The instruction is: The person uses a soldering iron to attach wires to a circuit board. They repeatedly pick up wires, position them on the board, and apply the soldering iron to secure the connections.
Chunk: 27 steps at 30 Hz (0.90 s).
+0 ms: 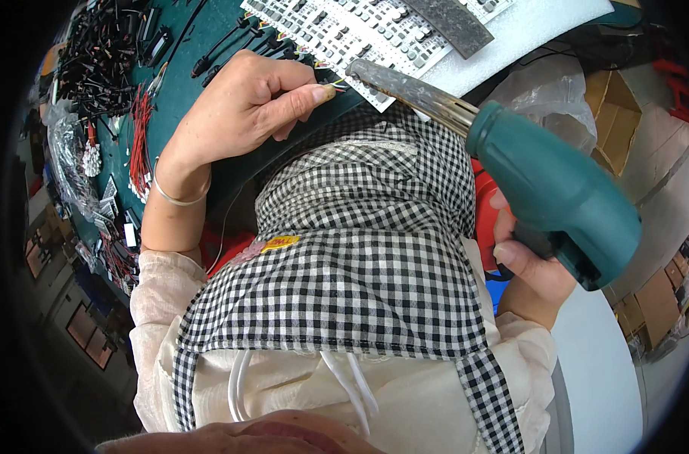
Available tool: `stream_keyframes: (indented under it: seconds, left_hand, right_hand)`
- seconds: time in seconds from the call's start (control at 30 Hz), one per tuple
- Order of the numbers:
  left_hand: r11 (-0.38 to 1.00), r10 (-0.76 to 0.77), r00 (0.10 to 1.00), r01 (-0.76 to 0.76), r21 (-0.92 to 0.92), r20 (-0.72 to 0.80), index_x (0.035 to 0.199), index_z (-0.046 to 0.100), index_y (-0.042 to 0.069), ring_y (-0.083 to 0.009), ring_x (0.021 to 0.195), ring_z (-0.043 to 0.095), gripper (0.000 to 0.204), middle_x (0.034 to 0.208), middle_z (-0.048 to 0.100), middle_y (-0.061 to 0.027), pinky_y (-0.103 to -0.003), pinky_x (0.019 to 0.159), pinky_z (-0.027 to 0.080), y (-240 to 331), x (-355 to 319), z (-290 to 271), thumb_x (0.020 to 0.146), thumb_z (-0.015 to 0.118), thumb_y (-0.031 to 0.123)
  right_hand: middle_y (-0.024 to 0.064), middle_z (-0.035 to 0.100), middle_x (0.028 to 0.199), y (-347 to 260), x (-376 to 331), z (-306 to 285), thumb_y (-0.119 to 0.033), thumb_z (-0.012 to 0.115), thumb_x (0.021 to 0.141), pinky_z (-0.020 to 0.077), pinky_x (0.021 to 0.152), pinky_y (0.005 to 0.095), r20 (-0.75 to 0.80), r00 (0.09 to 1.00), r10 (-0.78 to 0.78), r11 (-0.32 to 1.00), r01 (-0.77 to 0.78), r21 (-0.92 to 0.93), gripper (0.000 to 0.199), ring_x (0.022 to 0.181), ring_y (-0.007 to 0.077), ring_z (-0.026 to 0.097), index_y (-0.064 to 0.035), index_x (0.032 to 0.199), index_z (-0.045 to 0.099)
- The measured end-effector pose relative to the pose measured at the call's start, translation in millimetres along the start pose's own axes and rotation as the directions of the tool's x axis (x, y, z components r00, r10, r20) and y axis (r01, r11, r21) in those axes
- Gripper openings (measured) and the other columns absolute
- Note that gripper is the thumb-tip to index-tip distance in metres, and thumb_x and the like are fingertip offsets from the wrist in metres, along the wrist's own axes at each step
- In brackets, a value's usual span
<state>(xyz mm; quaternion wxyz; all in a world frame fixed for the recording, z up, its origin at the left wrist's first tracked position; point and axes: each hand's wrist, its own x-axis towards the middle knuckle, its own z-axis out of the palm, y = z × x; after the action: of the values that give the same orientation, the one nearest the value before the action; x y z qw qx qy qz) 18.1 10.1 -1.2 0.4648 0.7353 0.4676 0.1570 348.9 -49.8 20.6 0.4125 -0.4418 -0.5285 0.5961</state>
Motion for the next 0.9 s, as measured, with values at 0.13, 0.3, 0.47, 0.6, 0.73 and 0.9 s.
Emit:
stream_keyframes:
  seconds: [0.13, 0.3, 0.47, 0.6, 0.73, 0.9]
  left_hand:
    - [0.999, -0.035, 0.999, 0.035, -0.001, -0.008, 0.065, 0.056, 0.001, -0.0066, 0.044, 0.05, 0.038, 0.05, 0.051, -0.0006, -0.022, 0.041, 0.038, 4, -1, 3, 0.094, 0.059, 0.024]
    - [0.999, -0.037, 0.999, 0.037, -0.007, -0.016, 0.064, 0.056, 0.001, -0.0068, 0.043, 0.05, 0.038, 0.05, 0.051, -0.0004, -0.022, 0.041, 0.038, 2, -1, 4, 0.093, 0.06, 0.024]
    - [0.989, 0.092, 0.991, -0.08, 0.122, -0.097, 0.062, 0.056, 0.002, -0.0075, 0.041, 0.049, 0.039, 0.048, 0.05, -0.0009, -0.023, 0.04, 0.038, -1, -1, 8, 0.093, 0.06, 0.025]
    - [0.988, 0.097, 0.99, -0.084, 0.127, -0.106, 0.061, 0.055, 0.002, -0.0077, 0.04, 0.049, 0.039, 0.047, 0.049, -0.0013, -0.023, 0.039, 0.038, 0, -1, 9, 0.093, 0.06, 0.025]
    - [0.989, 0.093, 0.99, -0.08, 0.123, -0.105, 0.061, 0.055, 0.001, -0.0077, 0.04, 0.048, 0.039, 0.047, 0.049, -0.0014, -0.023, 0.039, 0.038, 2, 0, 9, 0.093, 0.06, 0.024]
    - [0.989, 0.09, 0.989, -0.075, 0.125, -0.114, 0.061, 0.054, 0.002, -0.0075, 0.04, 0.047, 0.04, 0.047, 0.049, -0.0012, -0.024, 0.039, 0.037, 2, -2, 8, 0.093, 0.06, 0.024]
  right_hand:
    - [0.0175, 0.055, 0.084, 11, -2, -2, -0.009, 0.077, 0.065, 0.0384, 0.036, 0.0224, 0.013, 0.999, -0.052, 0.998, 0.052, 0.045, 0.056, 0.042, 0.0142, 0.049, 0.015, 0.106, 0.047]
    - [0.0188, 0.055, 0.09, 5, 0, 4, -0.01, 0.079, 0.064, 0.0383, 0.037, 0.0223, -0.012, 1.0, -0.022, 1.0, 0.021, -0.01, 0.057, 0.043, 0.014, 0.05, 0.0151, 0.106, 0.048]
    - [0.0175, 0.056, 0.086, 1, 0, 4, -0.009, 0.079, 0.063, 0.0392, 0.039, 0.0226, -0.002, 1.0, 0.026, 0.999, -0.026, -0.043, 0.059, 0.045, 0.014, 0.051, 0.0151, 0.107, 0.049]
    - [0.0149, 0.055, 0.08, 6, -1, 0, -0.006, 0.076, 0.061, 0.0395, 0.039, 0.0227, 0.014, 1.0, -0.027, 0.996, 0.028, -0.08, 0.061, 0.044, 0.0141, 0.05, 0.0147, 0.111, 0.047]
    - [0.0144, 0.054, 0.076, 10, -2, -1, -0.004, 0.072, 0.062, 0.0391, 0.038, 0.0227, 0.01, 0.998, -0.061, 0.997, 0.061, -0.041, 0.064, 0.042, 0.0146, 0.048, 0.0147, 0.116, 0.043]
    - [0.0112, 0.053, 0.062, 1, 9, 0, -0.008, 0.07, 0.065, 0.0376, 0.036, 0.022, 0.025, 1.0, -0.018, 0.992, 0.015, 0.126, 0.065, 0.038, 0.0146, 0.046, 0.0162, 0.117, 0.04]
